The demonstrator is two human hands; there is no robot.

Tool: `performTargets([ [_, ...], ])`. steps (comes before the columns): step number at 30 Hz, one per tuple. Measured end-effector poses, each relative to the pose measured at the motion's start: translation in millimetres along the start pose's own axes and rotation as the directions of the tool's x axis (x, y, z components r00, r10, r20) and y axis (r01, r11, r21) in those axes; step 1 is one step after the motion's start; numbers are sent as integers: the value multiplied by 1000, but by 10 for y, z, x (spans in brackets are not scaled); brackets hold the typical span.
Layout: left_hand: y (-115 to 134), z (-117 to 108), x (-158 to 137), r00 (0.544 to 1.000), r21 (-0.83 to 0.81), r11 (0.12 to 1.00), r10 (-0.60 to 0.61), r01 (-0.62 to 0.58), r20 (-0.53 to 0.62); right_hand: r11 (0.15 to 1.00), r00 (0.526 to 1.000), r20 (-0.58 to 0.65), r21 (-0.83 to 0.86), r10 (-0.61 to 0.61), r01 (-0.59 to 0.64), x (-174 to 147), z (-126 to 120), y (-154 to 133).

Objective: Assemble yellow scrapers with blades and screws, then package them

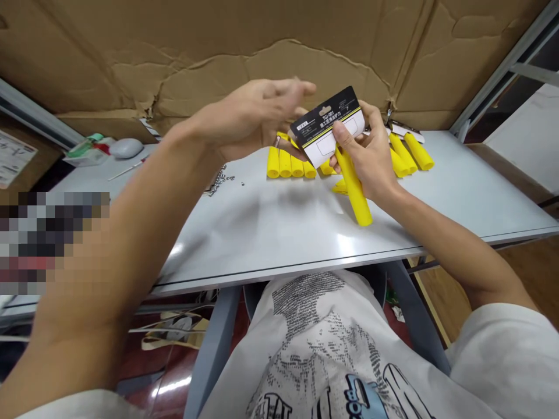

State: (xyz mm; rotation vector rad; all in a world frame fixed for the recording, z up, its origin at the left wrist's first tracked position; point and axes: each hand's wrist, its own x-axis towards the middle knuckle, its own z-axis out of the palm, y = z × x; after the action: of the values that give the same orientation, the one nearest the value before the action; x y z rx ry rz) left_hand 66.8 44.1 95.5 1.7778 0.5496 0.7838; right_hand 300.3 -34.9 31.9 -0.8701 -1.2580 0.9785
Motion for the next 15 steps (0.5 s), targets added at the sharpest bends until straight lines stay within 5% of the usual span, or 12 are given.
performTargets([
  [6, 79, 135, 8, 938, 115, 981, -112, 158, -329, 985, 983, 135, -130, 127, -110, -16, -89, -30],
  [9, 43, 165, 38, 891, 77, 989, -79, 126, -448, 949, 981, 187, -315, 59, 3, -49, -164, -62],
  [15, -188, 193, 135, 889, 35, 999, 0, 18, -458, 702, 968, 215, -670, -128, 242, 43, -292, -109],
])
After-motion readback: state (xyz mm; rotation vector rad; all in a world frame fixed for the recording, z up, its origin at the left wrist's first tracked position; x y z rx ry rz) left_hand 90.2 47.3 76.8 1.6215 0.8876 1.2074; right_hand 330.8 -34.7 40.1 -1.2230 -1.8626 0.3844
